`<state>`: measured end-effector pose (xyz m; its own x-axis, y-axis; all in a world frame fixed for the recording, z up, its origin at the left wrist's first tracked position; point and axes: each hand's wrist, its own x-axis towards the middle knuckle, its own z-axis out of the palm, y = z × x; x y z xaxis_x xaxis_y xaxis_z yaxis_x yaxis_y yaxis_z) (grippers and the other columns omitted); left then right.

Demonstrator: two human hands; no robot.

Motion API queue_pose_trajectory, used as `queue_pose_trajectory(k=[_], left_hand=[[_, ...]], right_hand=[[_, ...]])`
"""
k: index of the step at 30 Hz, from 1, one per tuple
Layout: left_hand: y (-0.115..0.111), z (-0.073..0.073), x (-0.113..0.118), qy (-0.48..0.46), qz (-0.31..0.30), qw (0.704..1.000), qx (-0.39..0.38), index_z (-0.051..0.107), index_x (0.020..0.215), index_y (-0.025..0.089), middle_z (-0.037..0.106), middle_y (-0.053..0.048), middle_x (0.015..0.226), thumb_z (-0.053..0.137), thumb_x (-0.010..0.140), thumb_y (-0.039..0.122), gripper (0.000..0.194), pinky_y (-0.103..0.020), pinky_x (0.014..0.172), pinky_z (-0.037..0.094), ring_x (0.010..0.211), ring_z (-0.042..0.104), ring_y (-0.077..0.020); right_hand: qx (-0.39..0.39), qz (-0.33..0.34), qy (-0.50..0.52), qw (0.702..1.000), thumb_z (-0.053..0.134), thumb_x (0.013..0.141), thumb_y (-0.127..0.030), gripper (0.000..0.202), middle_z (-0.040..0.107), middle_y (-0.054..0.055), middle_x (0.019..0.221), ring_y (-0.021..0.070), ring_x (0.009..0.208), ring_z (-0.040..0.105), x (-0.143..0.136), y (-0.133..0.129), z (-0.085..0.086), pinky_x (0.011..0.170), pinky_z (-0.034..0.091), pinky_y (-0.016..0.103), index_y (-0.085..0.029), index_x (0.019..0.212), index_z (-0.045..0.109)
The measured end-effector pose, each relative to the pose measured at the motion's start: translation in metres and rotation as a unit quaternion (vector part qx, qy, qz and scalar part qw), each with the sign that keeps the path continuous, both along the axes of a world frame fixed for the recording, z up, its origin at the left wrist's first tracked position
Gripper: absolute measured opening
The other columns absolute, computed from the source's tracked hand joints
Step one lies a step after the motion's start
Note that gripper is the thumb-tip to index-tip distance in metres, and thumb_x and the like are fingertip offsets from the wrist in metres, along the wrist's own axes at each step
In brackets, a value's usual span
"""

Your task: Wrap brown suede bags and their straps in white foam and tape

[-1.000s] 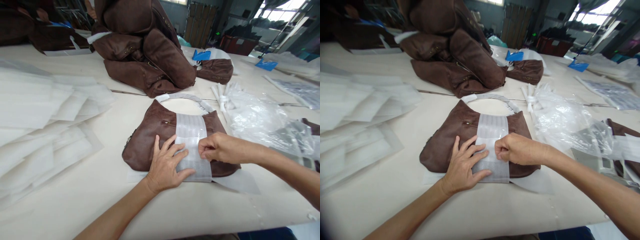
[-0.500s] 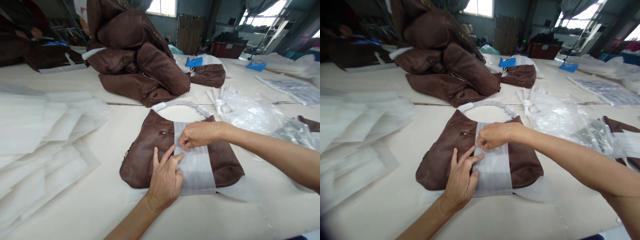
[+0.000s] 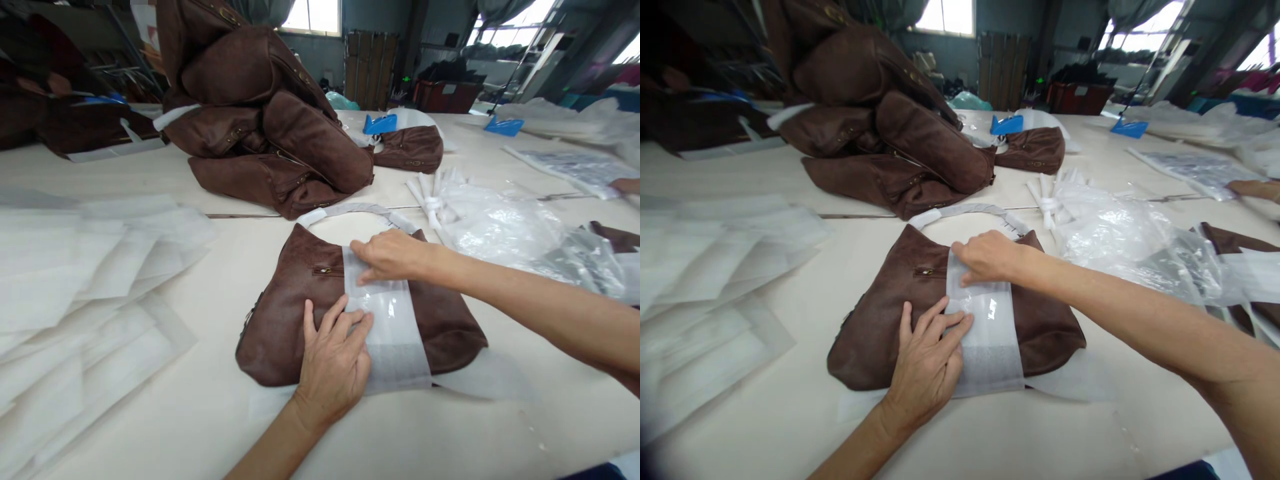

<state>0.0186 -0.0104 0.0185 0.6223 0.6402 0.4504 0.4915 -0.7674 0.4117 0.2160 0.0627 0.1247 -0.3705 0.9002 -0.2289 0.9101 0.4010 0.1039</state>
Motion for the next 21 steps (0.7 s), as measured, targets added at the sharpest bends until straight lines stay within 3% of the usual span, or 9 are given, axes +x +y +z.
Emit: queue_pose_trajectory(k=[2, 5, 6, 9, 11, 14, 16, 19, 21], left_hand=[[0.0, 0.001, 0.0, 0.0, 0.004, 1.0, -0.006, 0.066, 0.119, 0.023, 0.07, -0.006, 0.113, 0.047, 0.084, 0.011, 0.042, -0.066, 0.117, 0.0, 0.128, 0.051, -0.0302], [0.0, -0.001, 0.001, -0.008, 0.007, 1.0, -0.011, 0.066, 0.12, 0.026, 0.068, -0.006, 0.112, 0.048, 0.085, 0.013, 0.042, -0.067, 0.117, 0.003, 0.128, 0.051, -0.0298], [0.001, -0.003, 0.001, -0.016, 0.007, 1.0, -0.009, 0.066, 0.12, 0.027, 0.068, -0.006, 0.112, 0.049, 0.085, 0.014, 0.041, -0.067, 0.117, 0.004, 0.127, 0.052, -0.0296], [0.004, -0.005, -0.002, -0.042, 0.002, 0.999, -0.001, 0.067, 0.118, 0.025, 0.066, -0.008, 0.115, 0.051, 0.089, 0.02, 0.034, -0.065, 0.118, 0.008, 0.126, 0.054, -0.0287], [0.007, -0.001, -0.006, -0.036, -0.012, 0.999, 0.001, 0.066, 0.118, 0.023, 0.066, -0.009, 0.119, 0.048, 0.092, 0.02, 0.032, -0.065, 0.118, 0.01, 0.126, 0.054, -0.027], [0.01, 0.011, -0.014, 0.008, -0.015, 0.999, 0.035, 0.062, 0.125, 0.023, 0.063, -0.009, 0.128, 0.041, 0.096, 0.016, 0.037, -0.06, 0.119, 0.018, 0.128, 0.054, -0.0236], [0.011, 0.015, -0.019, 0.055, 0.017, 0.994, 0.09, 0.054, 0.136, 0.024, 0.055, -0.01, 0.143, 0.043, 0.097, 0.022, 0.04, -0.061, 0.118, 0.018, 0.138, 0.043, -0.0286], [0.013, 0.004, -0.023, 0.124, 0.037, 0.974, 0.184, 0.043, 0.147, 0.022, 0.041, -0.011, 0.154, 0.051, 0.096, 0.04, 0.055, -0.065, 0.118, 0.003, 0.147, 0.023, -0.0366], [0.014, -0.01, -0.022, 0.156, 0.029, 0.965, 0.208, 0.041, 0.149, 0.021, 0.039, -0.011, 0.155, 0.05, 0.095, 0.048, 0.061, -0.064, 0.118, 0.0, 0.147, 0.024, -0.0366]], right_hand=[[0.104, -0.044, 0.048, 0.992, 0.044, 0.101, -0.041, 0.039, 0.071, 0.018, 0.1, 0.0301, 0.095, 0.066, 0.007, -0.022, 0.0, 0.078, 0.047, 0.038, -0.01, 0.114, 0.064], [0.201, 0.008, 0.143, 0.969, 0.034, 0.103, -0.042, 0.047, 0.059, 0.019, 0.134, 0.0328, 0.128, 0.051, 0.006, -0.065, -0.023, 0.103, 0.04, 0.047, -0.013, 0.133, 0.057], [0.196, 0.035, 0.153, 0.968, 0.037, 0.101, -0.049, 0.055, 0.049, 0.018, 0.147, 0.0344, 0.139, 0.039, 0.004, -0.076, -0.036, 0.111, 0.032, 0.053, -0.015, 0.144, 0.046], [0.153, 0.037, 0.169, 0.973, 0.036, 0.098, -0.061, 0.071, 0.033, 0.015, 0.158, 0.0341, 0.147, 0.026, -0.001, -0.092, -0.077, 0.117, 0.023, 0.059, -0.016, 0.152, 0.034], [0.116, 0.022, 0.172, 0.978, 0.031, 0.098, -0.062, 0.074, 0.024, 0.015, 0.161, 0.0342, 0.149, 0.02, 0.0, -0.089, -0.089, 0.118, 0.019, 0.062, -0.014, 0.153, 0.031], [0.068, 0.024, 0.19, 0.979, 0.026, 0.099, -0.062, 0.076, 0.019, 0.017, 0.162, 0.0337, 0.15, 0.017, 0.004, -0.085, -0.08, 0.118, 0.018, 0.064, -0.011, 0.155, 0.025], [0.07, 0.011, 0.2, 0.977, 0.027, 0.099, -0.062, 0.075, 0.018, 0.017, 0.162, 0.0338, 0.15, 0.015, 0.004, -0.089, -0.071, 0.117, 0.02, 0.064, -0.013, 0.156, 0.023], [0.116, -0.032, 0.196, 0.973, 0.036, 0.098, -0.06, 0.072, 0.018, 0.016, 0.162, 0.0363, 0.151, 0.011, 0.0, -0.099, -0.07, 0.115, 0.016, 0.069, -0.017, 0.155, 0.027], [0.105, -0.047, 0.2, 0.973, 0.039, 0.098, -0.059, 0.072, 0.021, 0.016, 0.161, 0.0368, 0.15, 0.012, -0.004, -0.103, -0.073, 0.115, 0.011, 0.07, -0.015, 0.154, 0.03]])
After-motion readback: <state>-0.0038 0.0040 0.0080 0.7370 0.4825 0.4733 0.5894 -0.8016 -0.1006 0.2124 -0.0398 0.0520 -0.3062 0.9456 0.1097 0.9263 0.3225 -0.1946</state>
